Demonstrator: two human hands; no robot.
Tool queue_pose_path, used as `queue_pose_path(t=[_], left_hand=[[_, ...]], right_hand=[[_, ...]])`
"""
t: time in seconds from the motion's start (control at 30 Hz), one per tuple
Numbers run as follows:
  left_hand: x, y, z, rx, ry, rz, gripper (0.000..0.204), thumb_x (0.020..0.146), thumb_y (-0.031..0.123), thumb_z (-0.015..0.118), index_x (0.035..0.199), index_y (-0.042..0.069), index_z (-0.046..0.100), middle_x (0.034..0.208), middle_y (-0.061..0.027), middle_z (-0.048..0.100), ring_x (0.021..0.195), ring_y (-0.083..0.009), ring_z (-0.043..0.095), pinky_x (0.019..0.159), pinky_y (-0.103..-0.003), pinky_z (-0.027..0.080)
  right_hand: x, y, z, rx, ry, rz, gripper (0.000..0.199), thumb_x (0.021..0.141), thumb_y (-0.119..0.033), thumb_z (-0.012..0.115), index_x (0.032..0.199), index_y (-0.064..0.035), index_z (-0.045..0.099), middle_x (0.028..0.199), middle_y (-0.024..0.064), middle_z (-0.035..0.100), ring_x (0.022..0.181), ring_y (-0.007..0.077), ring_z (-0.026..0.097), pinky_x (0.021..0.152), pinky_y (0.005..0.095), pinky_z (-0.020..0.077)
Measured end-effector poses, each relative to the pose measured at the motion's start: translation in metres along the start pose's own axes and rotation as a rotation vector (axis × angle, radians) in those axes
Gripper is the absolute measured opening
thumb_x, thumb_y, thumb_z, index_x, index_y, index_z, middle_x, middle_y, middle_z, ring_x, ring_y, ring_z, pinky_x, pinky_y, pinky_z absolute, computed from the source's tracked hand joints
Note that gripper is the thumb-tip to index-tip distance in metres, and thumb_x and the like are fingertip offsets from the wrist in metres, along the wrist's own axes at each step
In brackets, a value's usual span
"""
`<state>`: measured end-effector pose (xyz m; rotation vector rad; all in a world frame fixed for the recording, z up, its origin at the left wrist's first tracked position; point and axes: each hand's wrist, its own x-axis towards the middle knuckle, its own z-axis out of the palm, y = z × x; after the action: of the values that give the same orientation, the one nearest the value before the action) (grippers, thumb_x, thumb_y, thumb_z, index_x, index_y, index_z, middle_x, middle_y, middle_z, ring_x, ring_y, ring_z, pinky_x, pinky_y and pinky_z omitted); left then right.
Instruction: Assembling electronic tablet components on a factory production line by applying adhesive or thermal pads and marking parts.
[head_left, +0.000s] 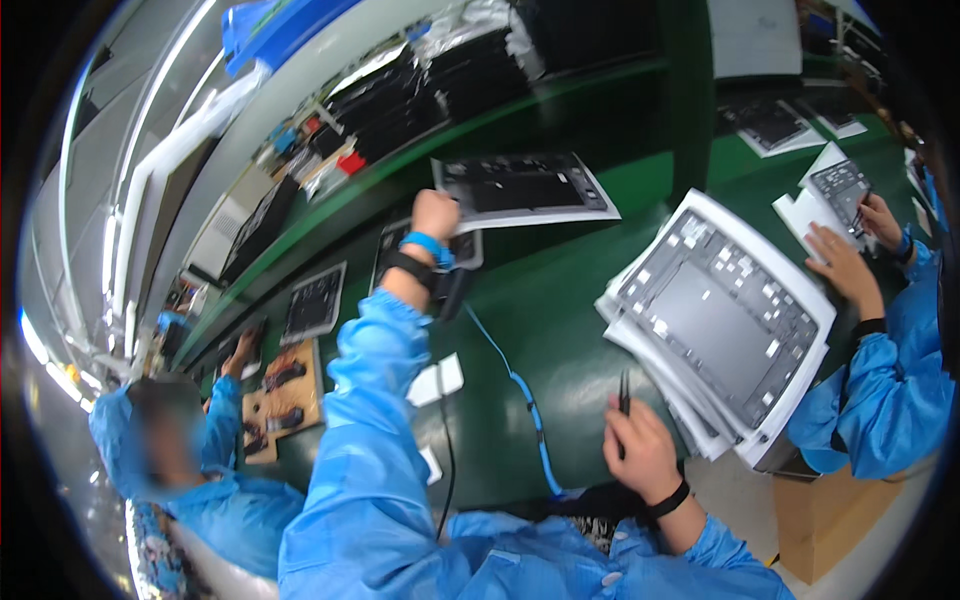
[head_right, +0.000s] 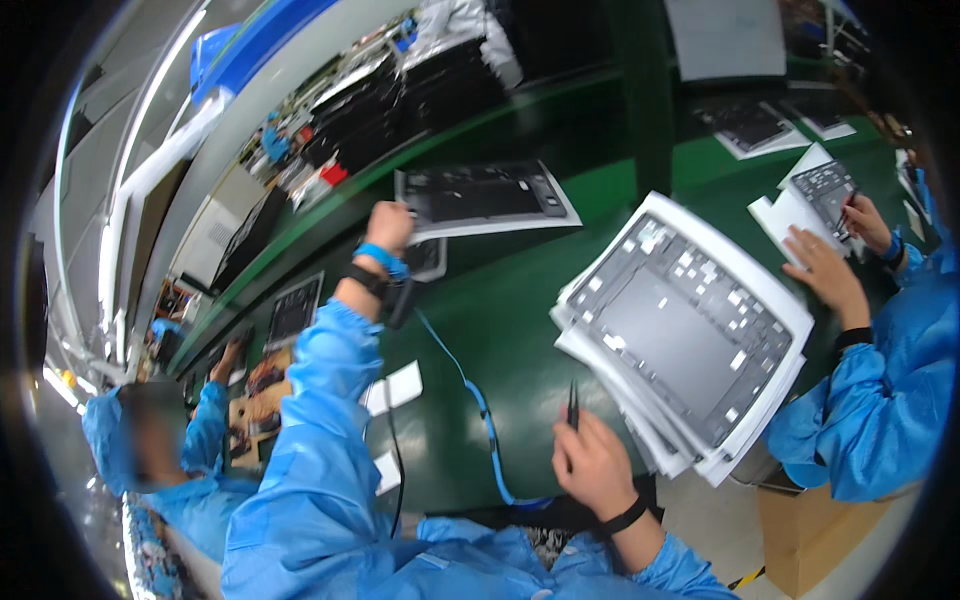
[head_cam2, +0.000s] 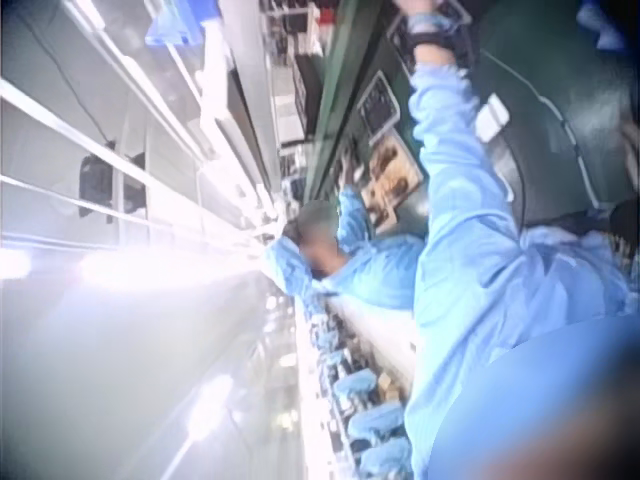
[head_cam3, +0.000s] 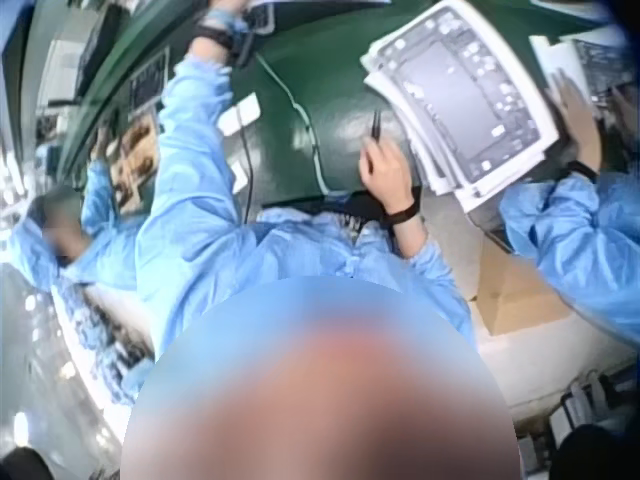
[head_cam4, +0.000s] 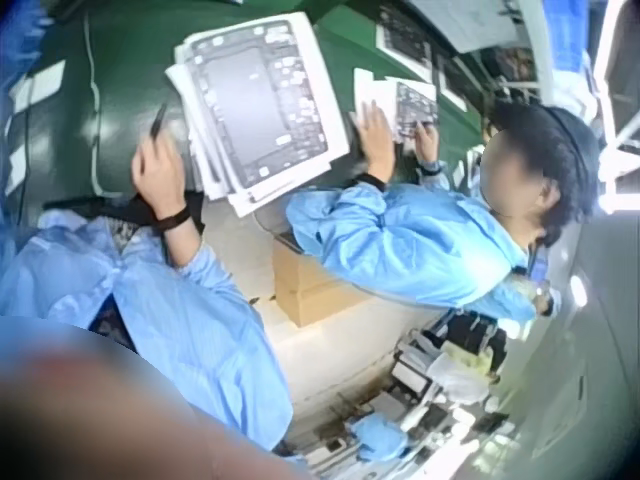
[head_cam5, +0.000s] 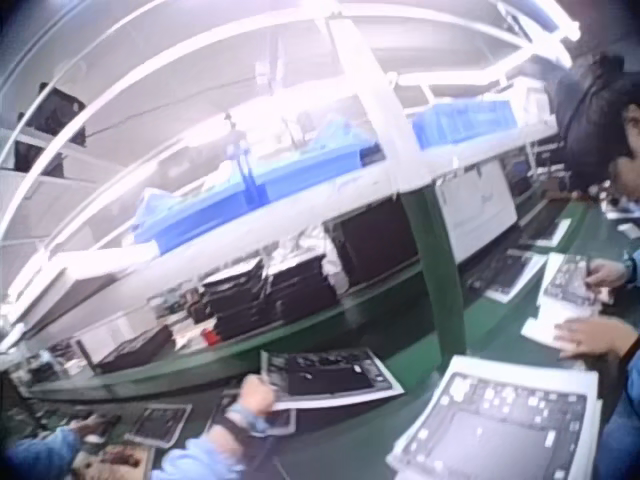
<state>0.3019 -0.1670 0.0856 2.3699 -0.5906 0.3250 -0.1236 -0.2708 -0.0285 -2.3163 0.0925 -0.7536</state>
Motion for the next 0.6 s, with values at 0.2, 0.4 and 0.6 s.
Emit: queue_pose_path(t=[0.2, 0.4, 0.6], left_hand=[[-0.185, -0.043, -0.182, -0.513, 0.011, -0.335, 0.033, 0.102, 0.018, 0.047, 0.109, -0.011, 0.061, 0.092, -0.0076, 0.067, 0.082, -0.0132, 0.06, 0.075, -0.029, 0.049], [-0.357, -0.056, -0.172, -0.395, 0.14, -0.567, 0.034, 0.103, 0.027, 0.049, 0.11, -0.005, 0.06, 0.094, -0.0046, 0.064, 0.092, -0.0138, 0.061, 0.081, -0.028, 0.047], [-0.387, -0.042, -0.094, -0.353, 0.06, -0.543, 0.034, 0.101, 0.024, 0.05, 0.114, -0.006, 0.059, 0.099, -0.0143, 0.066, 0.094, -0.0227, 0.06, 0.084, -0.031, 0.046]], right_hand=[[0.003, 0.003, -0.001, 0.253, 0.054, -0.065, 0.038, 0.083, -0.002, 0.066, 0.119, -0.0023, 0.054, 0.133, 0.0254, 0.055, 0.125, 0.0438, 0.051, 0.105, 0.045, 0.041], [0.022, -0.023, 0.006, 0.287, -0.01, -0.219, 0.068, 0.075, -0.01, 0.079, 0.134, -0.0072, 0.044, 0.145, 0.0227, 0.045, 0.132, 0.0407, 0.045, 0.108, 0.0456, 0.0375], [0.016, -0.006, 0.016, 0.088, -0.301, -0.077, 0.04, 0.079, -0.008, 0.075, 0.116, -0.0049, 0.061, 0.125, 0.0133, 0.063, 0.126, 0.0367, 0.051, 0.102, 0.0433, 0.0423]])
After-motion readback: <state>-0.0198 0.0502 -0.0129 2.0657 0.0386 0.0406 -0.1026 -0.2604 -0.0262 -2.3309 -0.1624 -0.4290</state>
